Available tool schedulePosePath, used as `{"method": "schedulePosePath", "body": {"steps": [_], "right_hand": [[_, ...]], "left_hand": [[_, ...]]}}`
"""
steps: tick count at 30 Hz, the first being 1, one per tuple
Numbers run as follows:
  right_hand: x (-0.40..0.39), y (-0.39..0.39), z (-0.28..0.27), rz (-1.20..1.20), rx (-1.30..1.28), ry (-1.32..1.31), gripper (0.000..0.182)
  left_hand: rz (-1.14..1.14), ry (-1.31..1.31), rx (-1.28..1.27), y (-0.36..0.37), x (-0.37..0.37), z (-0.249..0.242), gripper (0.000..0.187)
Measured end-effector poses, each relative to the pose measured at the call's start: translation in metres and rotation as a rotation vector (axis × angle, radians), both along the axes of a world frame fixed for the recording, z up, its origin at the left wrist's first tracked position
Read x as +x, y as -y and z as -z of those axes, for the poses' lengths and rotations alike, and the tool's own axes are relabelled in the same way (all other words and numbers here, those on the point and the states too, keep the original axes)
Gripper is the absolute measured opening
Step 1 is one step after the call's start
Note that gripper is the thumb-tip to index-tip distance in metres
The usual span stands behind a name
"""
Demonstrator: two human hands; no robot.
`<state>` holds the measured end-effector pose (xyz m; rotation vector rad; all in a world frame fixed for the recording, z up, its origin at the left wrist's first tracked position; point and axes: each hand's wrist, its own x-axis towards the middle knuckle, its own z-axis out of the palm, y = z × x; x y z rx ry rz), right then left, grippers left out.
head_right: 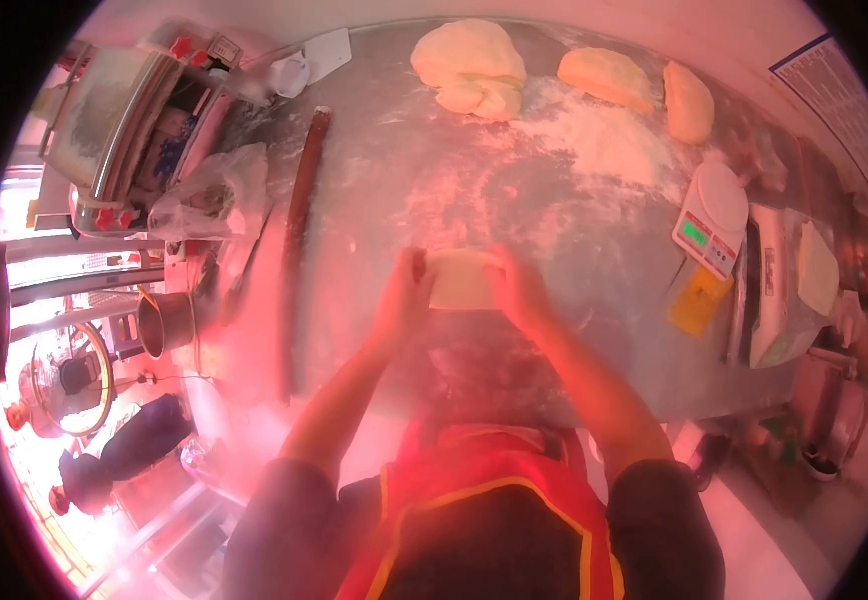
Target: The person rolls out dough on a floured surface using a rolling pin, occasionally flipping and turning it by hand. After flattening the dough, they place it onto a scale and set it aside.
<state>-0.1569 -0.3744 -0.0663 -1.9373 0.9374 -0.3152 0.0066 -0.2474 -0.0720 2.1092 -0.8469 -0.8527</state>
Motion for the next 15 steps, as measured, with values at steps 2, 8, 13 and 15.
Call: {"method": "schedulePosePath", "body": {"steps": [2, 8, 13, 15], "right_hand": [[0.008, 0.004, 0.004, 0.020, -0.014, -0.068, 0.031], [0.008, -0.014, 0.004, -0.142, -0.486, -0.005, 0.051], [0.023, -0.012, 0.066, -0.509, -0.371, -0.277, 0.061], [0.040, -0.002, 0.109, -0.549, -0.431, -0.400, 0.062]], "left_hand": [[-0.008, 0.095, -0.040, 0.008, 0.003, 0.016, 0.037], [0.310, 0.541, -0.331, 0.000, -0.011, 0.049, 0.047], [0.349, 0.391, -0.192, 0.014, -0.030, 0.060, 0.050], [0.275, 0.566, -0.273, 0.024, -0.038, 0.123, 0.052]]}}
